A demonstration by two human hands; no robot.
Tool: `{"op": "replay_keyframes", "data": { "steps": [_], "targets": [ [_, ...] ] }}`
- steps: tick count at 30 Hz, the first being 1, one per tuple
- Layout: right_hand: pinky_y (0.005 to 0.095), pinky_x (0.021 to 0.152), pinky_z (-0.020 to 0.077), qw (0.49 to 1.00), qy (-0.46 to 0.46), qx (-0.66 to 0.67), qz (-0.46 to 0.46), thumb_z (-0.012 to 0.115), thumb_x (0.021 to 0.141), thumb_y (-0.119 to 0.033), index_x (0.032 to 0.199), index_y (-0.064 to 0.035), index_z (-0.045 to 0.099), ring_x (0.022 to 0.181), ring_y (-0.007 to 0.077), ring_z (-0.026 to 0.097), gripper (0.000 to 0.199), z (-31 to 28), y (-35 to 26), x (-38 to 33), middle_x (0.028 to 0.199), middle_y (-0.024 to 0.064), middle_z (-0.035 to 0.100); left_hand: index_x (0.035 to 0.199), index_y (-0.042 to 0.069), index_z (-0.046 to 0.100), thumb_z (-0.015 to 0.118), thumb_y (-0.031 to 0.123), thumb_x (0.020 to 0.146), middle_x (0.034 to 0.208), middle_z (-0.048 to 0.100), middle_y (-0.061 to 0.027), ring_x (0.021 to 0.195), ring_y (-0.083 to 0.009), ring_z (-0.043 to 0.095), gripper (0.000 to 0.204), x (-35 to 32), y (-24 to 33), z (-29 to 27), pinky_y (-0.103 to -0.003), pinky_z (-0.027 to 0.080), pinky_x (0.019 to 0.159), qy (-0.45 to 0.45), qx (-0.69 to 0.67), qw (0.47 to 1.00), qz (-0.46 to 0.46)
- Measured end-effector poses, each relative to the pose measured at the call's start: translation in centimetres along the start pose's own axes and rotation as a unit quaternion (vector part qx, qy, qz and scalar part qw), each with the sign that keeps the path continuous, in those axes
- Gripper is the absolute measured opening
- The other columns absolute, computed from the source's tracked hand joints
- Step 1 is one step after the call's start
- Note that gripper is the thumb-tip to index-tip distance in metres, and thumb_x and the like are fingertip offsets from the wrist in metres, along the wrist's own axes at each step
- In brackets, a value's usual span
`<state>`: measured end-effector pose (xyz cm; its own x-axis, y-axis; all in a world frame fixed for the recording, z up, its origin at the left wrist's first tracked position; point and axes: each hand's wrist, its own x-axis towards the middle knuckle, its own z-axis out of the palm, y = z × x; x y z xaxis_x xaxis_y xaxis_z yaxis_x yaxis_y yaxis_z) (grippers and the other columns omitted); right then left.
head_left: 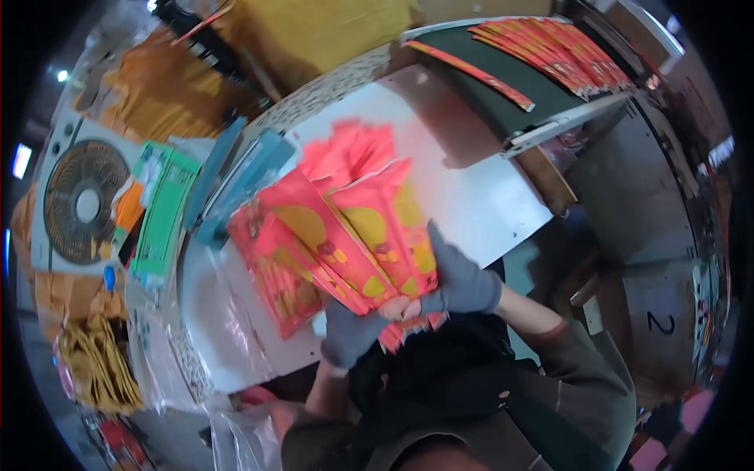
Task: The recorder is manually bagging bundles of incense or similar stick-based products into plastic bags at a factory workstation.
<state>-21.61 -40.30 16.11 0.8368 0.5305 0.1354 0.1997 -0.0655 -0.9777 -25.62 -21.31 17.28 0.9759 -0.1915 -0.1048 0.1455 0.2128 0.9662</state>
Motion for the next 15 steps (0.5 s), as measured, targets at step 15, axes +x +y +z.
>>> {"op": "replay_keyframes", "data": {
  "steps": [15],
  "targets": [
    [0.0331, 0.091, 0.0446, 0.944, 0.092, -0.103, -0.301, 0.089, 0.056, -0.029, 0.140, 0.0015, 0.024, 0.105, 0.0218, 0.054, 0.110, 2.0, -6.7, 5.0, 0.116, 0.0139, 0.049, 0.141, 0.001, 0.022, 0.085, 0.014, 0.062, 0.128, 0.049, -0.0153, 0.116, -0.0212, 0.050, 0.102, -0.3, 3.8, -2.5, -0.032, 0.038, 0.099, 0.054, 0.432, 0.830, 0.350]
  ]
}}
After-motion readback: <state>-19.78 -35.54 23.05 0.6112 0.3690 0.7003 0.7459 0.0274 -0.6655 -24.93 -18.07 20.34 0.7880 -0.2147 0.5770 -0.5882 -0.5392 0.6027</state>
